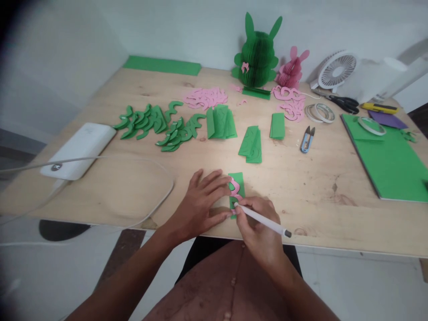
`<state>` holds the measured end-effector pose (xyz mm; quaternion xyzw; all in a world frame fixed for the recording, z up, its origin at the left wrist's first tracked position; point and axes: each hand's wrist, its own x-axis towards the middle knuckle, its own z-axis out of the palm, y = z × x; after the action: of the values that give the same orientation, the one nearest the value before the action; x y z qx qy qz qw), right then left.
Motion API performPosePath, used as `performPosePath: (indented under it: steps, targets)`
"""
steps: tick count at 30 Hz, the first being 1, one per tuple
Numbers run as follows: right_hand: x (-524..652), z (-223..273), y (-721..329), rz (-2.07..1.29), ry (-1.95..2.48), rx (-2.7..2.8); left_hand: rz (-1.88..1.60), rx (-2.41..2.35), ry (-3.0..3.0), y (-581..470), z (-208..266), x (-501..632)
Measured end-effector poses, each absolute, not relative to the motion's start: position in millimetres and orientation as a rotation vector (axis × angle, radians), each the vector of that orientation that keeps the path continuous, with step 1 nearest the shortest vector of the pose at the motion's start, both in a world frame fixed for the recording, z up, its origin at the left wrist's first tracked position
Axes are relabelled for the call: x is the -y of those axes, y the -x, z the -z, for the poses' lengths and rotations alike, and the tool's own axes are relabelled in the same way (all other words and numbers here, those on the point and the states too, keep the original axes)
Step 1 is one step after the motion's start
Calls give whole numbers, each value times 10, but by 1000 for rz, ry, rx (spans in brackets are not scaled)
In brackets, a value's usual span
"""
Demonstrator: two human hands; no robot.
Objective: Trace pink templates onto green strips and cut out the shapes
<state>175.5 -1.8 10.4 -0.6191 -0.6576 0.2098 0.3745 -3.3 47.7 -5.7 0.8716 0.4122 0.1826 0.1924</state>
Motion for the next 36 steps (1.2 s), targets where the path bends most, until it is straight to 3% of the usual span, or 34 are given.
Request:
performPosePath:
  steps: [10, 24, 36]
  targets:
    - [-10, -48, -1767, -573, 1562, 1616, -518, -1149, -2428, 34, 57, -476]
    - [17, 28, -1923, -159, 1339, 2015, -515, -1164, -2484, 28, 59, -465]
    - [29, 118, -1926, -101, 1318, 2015, -679, -1214, -2373, 12, -11, -441]
